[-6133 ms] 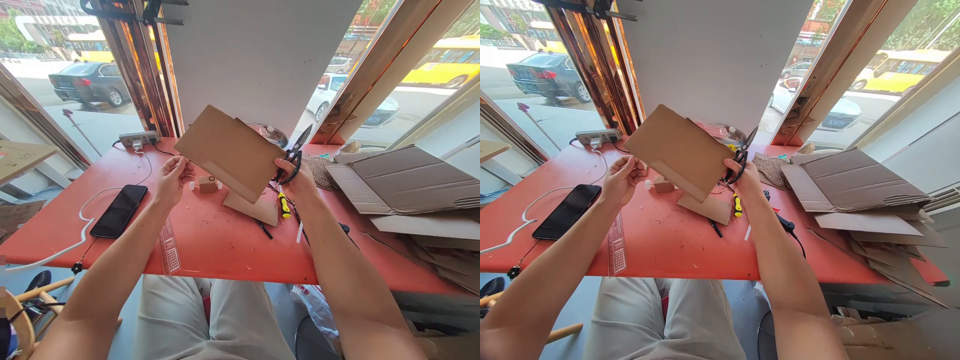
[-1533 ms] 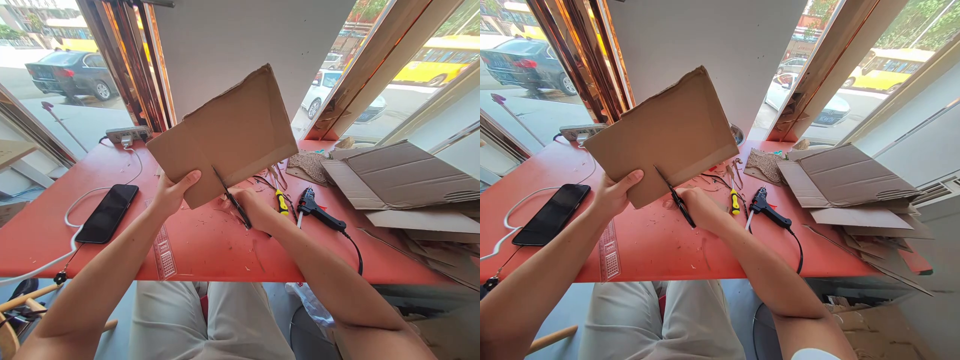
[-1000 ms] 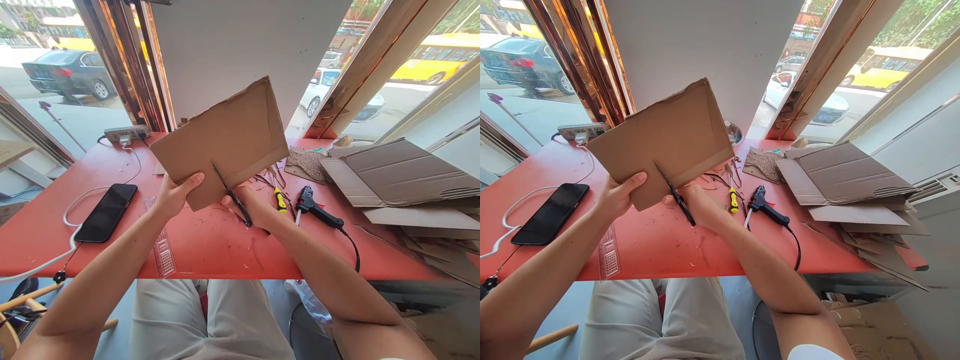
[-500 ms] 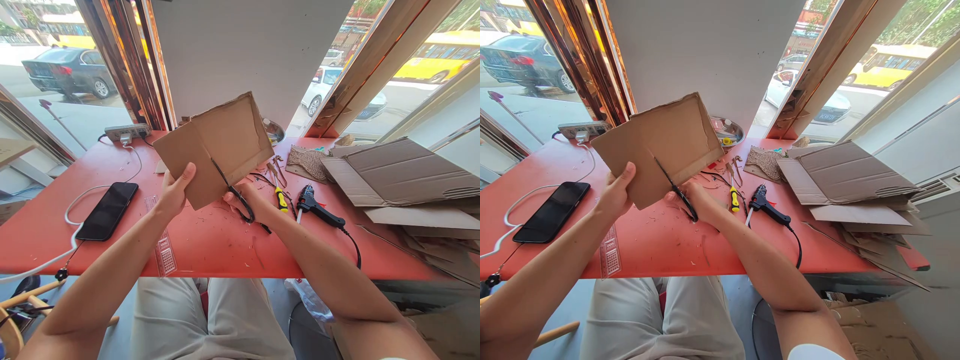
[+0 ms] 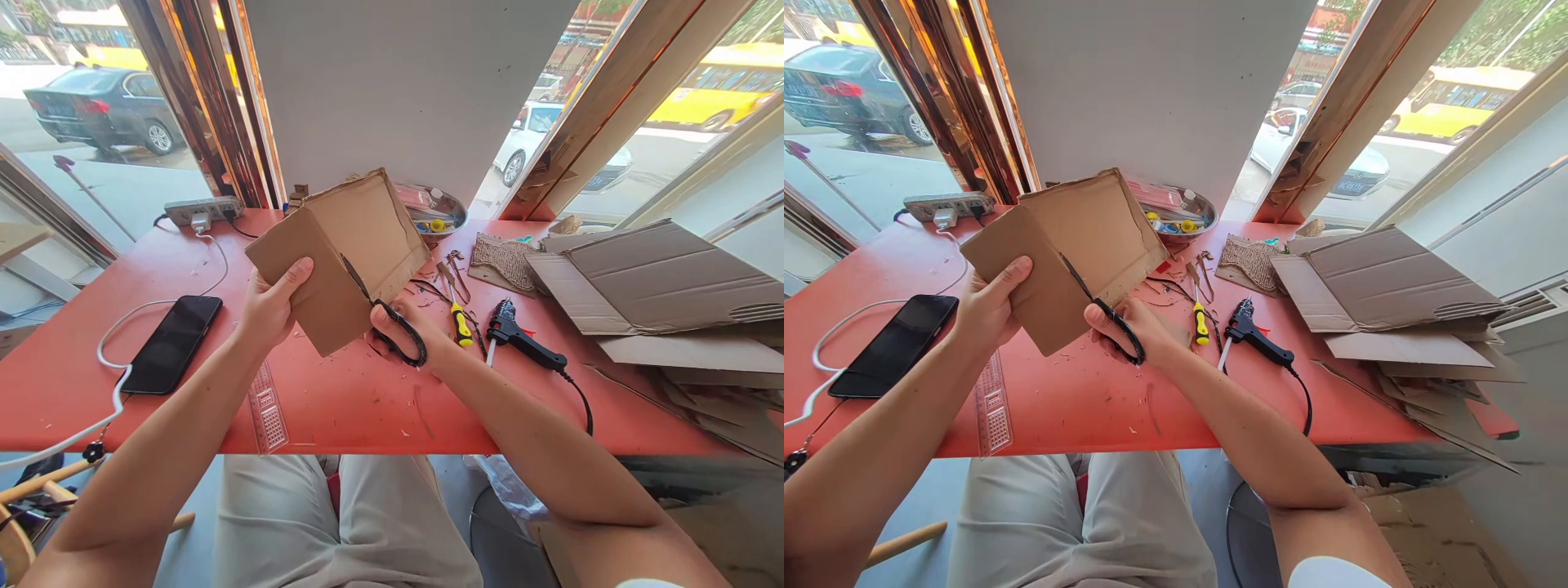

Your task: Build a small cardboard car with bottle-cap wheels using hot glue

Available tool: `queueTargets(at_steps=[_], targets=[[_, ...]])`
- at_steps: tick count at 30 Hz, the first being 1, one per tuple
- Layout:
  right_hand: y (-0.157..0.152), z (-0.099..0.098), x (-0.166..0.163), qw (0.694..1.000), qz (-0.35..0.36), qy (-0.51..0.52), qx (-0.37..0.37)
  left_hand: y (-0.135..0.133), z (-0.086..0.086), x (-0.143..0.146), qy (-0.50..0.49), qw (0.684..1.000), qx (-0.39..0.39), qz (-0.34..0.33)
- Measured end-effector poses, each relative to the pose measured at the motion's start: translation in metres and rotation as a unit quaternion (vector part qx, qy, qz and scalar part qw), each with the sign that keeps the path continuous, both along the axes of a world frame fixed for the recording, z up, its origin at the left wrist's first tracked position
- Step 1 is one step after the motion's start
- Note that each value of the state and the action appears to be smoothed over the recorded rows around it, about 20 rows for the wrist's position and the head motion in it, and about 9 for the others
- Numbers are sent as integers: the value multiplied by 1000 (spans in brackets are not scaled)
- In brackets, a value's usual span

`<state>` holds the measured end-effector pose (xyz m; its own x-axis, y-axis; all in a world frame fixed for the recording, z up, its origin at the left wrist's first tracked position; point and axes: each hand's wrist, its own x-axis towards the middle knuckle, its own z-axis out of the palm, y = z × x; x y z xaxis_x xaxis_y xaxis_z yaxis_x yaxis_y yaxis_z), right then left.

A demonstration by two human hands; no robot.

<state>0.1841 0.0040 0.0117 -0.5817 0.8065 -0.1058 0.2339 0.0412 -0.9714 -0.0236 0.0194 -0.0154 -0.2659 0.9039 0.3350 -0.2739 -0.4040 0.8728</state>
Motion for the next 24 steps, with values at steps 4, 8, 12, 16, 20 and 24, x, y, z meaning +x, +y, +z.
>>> queueTargets(at_steps=[4,8,12,16,20,24], targets=[[-2,2,-2,1000,-21,8,4,-2,3,-1,13,1000,6,0],[-1,1,-4,999,-35,25,11,-4,5,-2,20,1000,9,3],[6,-6,-2,999,-1,14,47,-5,6,-2,18,1000,8,1],[6,-5,1,998,1,12,59,-4,5,-1,12,1000,8,6],[6,-6,3,999,-12,25,33,-3,4,1,4,1000,10,13],[13,-16,7,998,2,63,21,-2,2,0,3,1000,11,17]])
